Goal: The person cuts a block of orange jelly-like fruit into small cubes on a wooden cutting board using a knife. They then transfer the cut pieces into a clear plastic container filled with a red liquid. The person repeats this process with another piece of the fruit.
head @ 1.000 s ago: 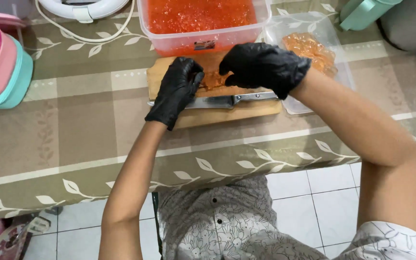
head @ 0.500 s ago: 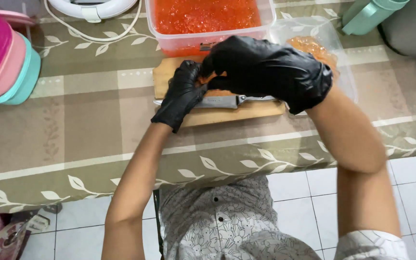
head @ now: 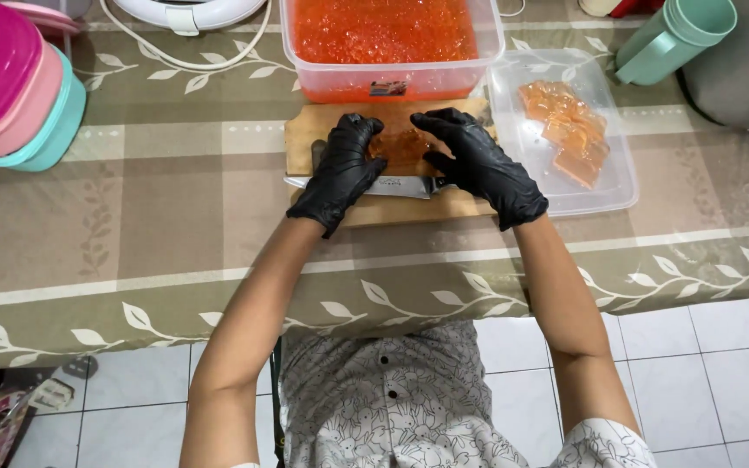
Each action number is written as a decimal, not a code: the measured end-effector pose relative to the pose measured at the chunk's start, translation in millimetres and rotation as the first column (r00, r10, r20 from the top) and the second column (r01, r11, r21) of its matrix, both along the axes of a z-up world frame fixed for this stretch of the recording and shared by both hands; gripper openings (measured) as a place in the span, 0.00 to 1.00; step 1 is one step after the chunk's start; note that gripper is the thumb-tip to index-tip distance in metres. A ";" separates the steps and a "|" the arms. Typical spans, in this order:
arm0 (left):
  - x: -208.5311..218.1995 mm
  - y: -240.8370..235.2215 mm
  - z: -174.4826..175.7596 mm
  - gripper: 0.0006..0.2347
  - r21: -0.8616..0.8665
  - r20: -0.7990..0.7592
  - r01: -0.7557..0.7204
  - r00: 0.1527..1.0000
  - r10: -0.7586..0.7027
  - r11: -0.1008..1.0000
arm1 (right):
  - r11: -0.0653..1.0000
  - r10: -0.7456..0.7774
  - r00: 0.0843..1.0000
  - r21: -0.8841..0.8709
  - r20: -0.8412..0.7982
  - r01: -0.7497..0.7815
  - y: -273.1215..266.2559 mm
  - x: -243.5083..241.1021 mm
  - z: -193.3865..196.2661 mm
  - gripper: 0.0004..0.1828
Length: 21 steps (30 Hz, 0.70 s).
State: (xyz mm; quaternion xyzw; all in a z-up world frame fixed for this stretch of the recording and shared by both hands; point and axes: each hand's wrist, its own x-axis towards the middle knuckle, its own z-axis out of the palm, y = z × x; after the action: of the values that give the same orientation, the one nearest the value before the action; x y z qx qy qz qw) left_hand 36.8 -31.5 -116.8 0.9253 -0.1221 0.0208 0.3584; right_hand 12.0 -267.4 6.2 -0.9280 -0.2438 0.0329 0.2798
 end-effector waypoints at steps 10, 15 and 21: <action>-48.7 -16.8 97.4 0.28 0.220 0.084 -0.063 0.995 0.046 0.973 | 0.983 -0.134 0.950 0.082 -0.283 0.163 15.8 51.9 -26.6 0.24; 18.1 -36.0 -2.2 0.29 0.123 0.041 -0.003 0.999 -0.002 0.992 | 0.971 -0.164 0.926 0.110 -0.339 0.213 27.0 47.6 -27.6 0.20; 31.0 -41.8 -27.3 0.33 0.085 -0.062 0.028 0.998 -0.023 0.996 | 0.957 -0.274 0.913 0.010 -0.303 0.290 46.8 30.9 2.9 0.19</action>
State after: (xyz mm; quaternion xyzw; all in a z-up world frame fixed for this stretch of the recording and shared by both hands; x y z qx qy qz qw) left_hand 67.7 -73.2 -144.1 0.9384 -0.1238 -0.0172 0.3220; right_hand 42.9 -220.6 9.0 -0.9297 -0.0632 0.1252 0.3406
